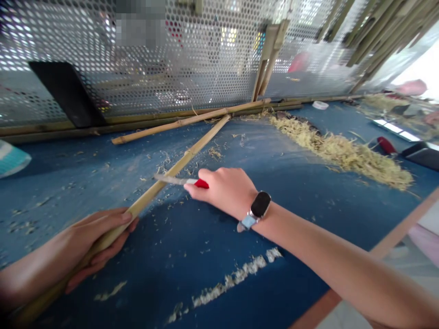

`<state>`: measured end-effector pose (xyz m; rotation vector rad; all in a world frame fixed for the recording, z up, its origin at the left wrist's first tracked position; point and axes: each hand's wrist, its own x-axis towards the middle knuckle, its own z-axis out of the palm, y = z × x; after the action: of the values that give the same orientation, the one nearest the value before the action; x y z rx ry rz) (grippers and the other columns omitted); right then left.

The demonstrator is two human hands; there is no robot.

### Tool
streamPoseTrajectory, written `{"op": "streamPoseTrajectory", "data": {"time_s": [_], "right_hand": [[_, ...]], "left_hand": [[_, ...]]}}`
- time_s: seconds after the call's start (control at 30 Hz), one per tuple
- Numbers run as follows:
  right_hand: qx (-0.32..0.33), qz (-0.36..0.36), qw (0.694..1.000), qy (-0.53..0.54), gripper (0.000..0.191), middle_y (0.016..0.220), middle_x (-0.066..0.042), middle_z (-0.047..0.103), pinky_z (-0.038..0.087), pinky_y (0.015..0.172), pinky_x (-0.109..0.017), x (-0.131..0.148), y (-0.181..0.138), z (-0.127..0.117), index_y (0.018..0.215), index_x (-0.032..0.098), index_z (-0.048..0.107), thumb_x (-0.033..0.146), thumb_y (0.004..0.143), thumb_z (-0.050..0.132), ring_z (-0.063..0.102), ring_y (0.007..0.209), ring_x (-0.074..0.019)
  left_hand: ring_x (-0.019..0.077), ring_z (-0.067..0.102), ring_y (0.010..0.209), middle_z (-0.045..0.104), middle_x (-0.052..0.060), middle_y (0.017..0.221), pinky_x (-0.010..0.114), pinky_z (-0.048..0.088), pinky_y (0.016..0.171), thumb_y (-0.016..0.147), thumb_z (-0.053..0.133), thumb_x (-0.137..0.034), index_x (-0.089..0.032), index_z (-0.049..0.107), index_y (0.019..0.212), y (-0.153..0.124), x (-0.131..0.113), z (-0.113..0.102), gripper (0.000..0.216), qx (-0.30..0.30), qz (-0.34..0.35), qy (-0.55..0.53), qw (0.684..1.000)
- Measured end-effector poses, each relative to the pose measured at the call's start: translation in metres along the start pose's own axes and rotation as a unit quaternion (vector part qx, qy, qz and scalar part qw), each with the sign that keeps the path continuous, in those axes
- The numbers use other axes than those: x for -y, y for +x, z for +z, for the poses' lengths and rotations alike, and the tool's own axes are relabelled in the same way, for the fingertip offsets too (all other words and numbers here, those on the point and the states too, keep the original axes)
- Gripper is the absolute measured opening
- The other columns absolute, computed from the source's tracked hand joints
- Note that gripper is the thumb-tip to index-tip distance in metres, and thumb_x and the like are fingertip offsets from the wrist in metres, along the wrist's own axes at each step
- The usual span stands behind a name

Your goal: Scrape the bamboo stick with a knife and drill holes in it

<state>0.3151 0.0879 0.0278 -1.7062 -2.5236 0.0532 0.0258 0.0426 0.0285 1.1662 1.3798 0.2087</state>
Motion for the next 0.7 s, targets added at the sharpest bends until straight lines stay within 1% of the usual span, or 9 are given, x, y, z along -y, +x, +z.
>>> {"op": "streamPoseTrajectory", "data": {"time_s": [0.1, 0.27, 0.3, 0.43, 0.47, 0.57, 0.6, 0.63, 0.7], "right_hand": [[0.016, -0.029, 0.999, 0.029, 0.060, 0.054, 0.003, 0.049, 0.018, 0.050, -0.028, 0.002, -0.003, 0.000, 0.077, 0.022, 0.057, 0.072, 0.105, 0.039, 0.034, 0.045, -0.0101], [-0.035, 0.048, 0.998, -0.018, 0.057, 0.053, 0.002, 0.047, 0.019, 0.051, -0.029, -0.009, 0.002, 0.000, 0.074, 0.023, 0.056, 0.068, 0.105, 0.041, 0.032, 0.046, -0.0113], [-0.033, 0.044, 0.998, -0.019, 0.057, 0.053, 0.002, 0.047, 0.019, 0.051, -0.029, -0.008, 0.002, 0.000, 0.075, 0.023, 0.056, 0.069, 0.105, 0.041, 0.032, 0.046, -0.0113], [0.006, -0.018, 1.000, 0.016, 0.062, 0.057, 0.002, 0.052, 0.018, 0.051, -0.028, -0.003, -0.001, 0.000, 0.080, 0.022, 0.060, 0.073, 0.106, 0.036, 0.035, 0.046, -0.0105], [0.008, -0.018, 1.000, 0.016, 0.063, 0.057, 0.002, 0.053, 0.018, 0.051, -0.028, -0.004, 0.000, 0.000, 0.081, 0.022, 0.061, 0.073, 0.106, 0.035, 0.035, 0.046, -0.0103], [-0.036, 0.039, 0.998, -0.032, 0.059, 0.057, 0.002, 0.051, 0.019, 0.051, -0.029, -0.008, 0.003, 0.001, 0.079, 0.022, 0.061, 0.069, 0.105, 0.038, 0.033, 0.046, -0.0108], [-0.041, 0.037, 0.998, -0.036, 0.060, 0.056, 0.002, 0.050, 0.019, 0.051, -0.029, -0.007, 0.003, 0.002, 0.079, 0.022, 0.061, 0.070, 0.105, 0.038, 0.033, 0.047, -0.0110], [-0.037, 0.024, 0.998, -0.033, 0.061, 0.056, 0.002, 0.050, 0.019, 0.051, -0.029, -0.006, 0.002, 0.003, 0.079, 0.022, 0.062, 0.071, 0.105, 0.038, 0.033, 0.047, -0.0111], [-0.007, -0.021, 1.000, -0.005, 0.064, 0.056, 0.002, 0.051, 0.020, 0.051, -0.029, -0.005, 0.001, 0.004, 0.081, 0.021, 0.063, 0.075, 0.105, 0.036, 0.035, 0.047, -0.0107]], "left_hand": [[0.0083, 0.039, 0.033, 0.047, -0.006, 0.051, 0.018, 0.038, 0.032, 0.094, 0.046, -0.085, -0.023, 0.052, 0.071, -0.002, 0.001, 0.000, 0.066, -0.005, 0.007, 0.003, 1.000], [0.0095, 0.036, 0.031, 0.047, -0.007, 0.051, 0.019, 0.036, 0.030, 0.093, 0.048, -0.080, -0.026, 0.056, 0.085, 0.000, -0.004, -0.001, 0.056, 0.011, -0.006, -0.020, 1.000], [0.0093, 0.036, 0.031, 0.047, -0.007, 0.051, 0.019, 0.036, 0.029, 0.093, 0.049, -0.081, -0.026, 0.056, 0.084, 0.001, -0.003, -0.002, 0.057, 0.010, -0.004, -0.024, 1.000], [0.0087, 0.039, 0.033, 0.048, -0.007, 0.052, 0.018, 0.036, 0.030, 0.093, 0.050, -0.085, -0.024, 0.053, 0.075, 0.004, 0.003, -0.001, 0.064, 0.008, 0.009, -0.029, 0.999], [0.0086, 0.039, 0.033, 0.047, -0.007, 0.051, 0.018, 0.036, 0.030, 0.094, 0.050, -0.084, -0.024, 0.054, 0.077, 0.005, 0.004, 0.000, 0.063, 0.006, 0.010, -0.029, 0.999], [0.0086, 0.037, 0.030, 0.045, -0.008, 0.049, 0.018, 0.031, 0.029, 0.097, 0.048, -0.078, -0.025, 0.055, 0.080, 0.005, 0.004, 0.001, 0.057, 0.009, 0.013, -0.028, 0.999], [0.0084, 0.037, 0.029, 0.045, -0.008, 0.049, 0.018, 0.031, 0.029, 0.097, 0.047, -0.077, -0.024, 0.054, 0.078, 0.005, 0.004, 0.001, 0.057, 0.011, 0.014, -0.024, 1.000], [0.0084, 0.037, 0.030, 0.045, -0.008, 0.049, 0.019, 0.031, 0.030, 0.097, 0.047, -0.078, -0.024, 0.052, 0.075, 0.004, 0.003, 0.001, 0.059, 0.008, 0.014, -0.020, 1.000], [0.0089, 0.039, 0.032, 0.046, -0.007, 0.049, 0.020, 0.034, 0.031, 0.094, 0.048, -0.081, -0.024, 0.051, 0.070, 0.003, 0.001, 0.001, 0.062, 0.000, 0.015, -0.009, 1.000]]}}
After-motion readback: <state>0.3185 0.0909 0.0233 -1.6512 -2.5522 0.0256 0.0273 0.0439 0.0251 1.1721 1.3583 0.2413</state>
